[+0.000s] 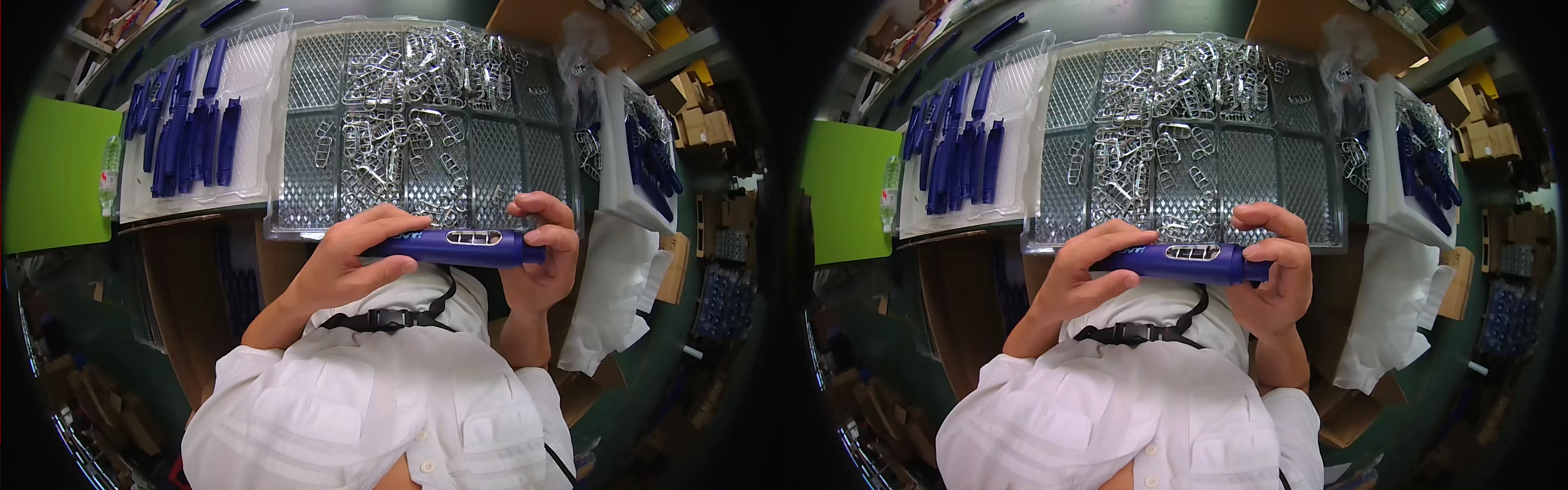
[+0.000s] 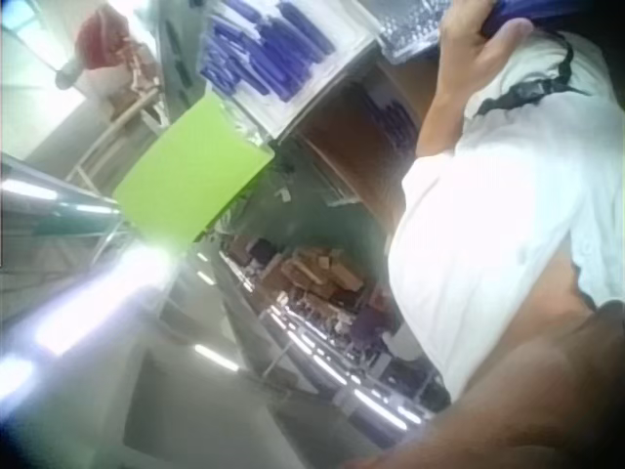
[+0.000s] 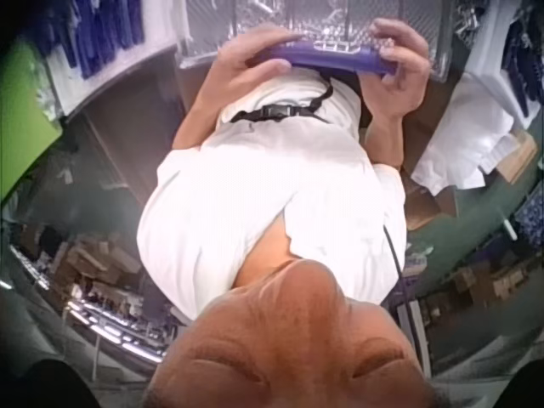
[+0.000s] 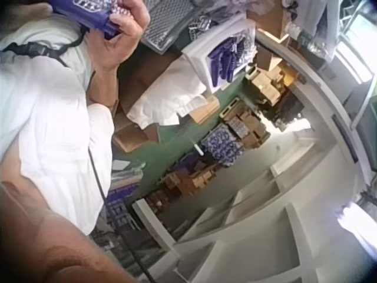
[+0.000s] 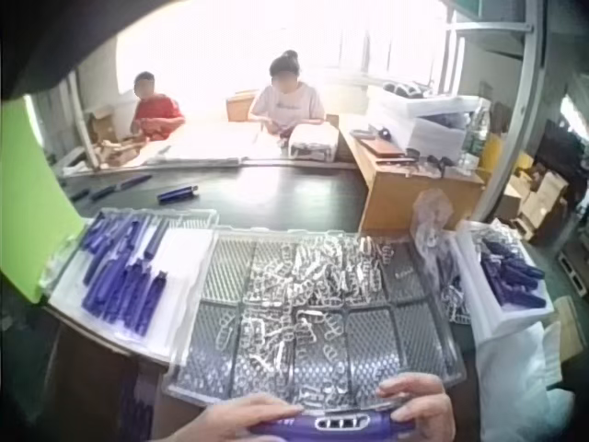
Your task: Assembling metal components into blue plastic housings at an electronics factory workbench.
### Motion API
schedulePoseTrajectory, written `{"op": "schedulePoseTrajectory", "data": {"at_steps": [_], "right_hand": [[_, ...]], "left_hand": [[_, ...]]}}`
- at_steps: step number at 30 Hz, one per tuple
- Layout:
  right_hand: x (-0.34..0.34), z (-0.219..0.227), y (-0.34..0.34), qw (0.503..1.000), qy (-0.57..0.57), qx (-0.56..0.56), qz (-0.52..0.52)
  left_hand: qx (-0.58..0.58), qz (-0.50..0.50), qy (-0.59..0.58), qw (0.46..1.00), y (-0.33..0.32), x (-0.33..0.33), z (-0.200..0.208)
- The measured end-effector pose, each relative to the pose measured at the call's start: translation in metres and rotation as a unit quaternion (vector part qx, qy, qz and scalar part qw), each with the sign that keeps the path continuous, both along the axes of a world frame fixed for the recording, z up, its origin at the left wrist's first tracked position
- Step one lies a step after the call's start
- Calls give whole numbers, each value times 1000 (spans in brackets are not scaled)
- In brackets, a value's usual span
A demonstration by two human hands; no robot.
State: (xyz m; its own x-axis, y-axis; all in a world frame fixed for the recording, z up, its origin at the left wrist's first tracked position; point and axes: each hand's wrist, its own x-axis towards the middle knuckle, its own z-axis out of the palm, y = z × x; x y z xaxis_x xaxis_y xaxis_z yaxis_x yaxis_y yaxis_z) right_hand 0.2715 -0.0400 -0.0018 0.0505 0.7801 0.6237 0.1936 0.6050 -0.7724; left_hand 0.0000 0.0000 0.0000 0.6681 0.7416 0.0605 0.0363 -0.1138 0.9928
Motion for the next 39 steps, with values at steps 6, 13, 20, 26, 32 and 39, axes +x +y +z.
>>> {"op": "schedulePoseTrajectory", "data": {"at_steps": [6, 13, 20, 26, 32, 39], "right_hand": [[3, -3, 19, 994, -93, 31, -55], [6, -6, 37, 983, -148, -43, -99], [14, -17, 31, 973, -127, -133, -142], [13, -24, 29, 962, -162, -161, -149], [15, -15, 45, 952, -184, -188, -157], [11, 3, 124, 905, -361, -172, -148]], "left_hand": [[148, 100, -14, 984, 18, -4, 11], [195, 121, 34, 973, 52, -10, 29], [306, 207, 106, 923, 157, -16, 34], [385, 429, 202, 792, 411, -65, -3], [305, 517, 148, 786, 457, -136, 12], [386, 469, -1, 794, 203, -188, 83]]}}
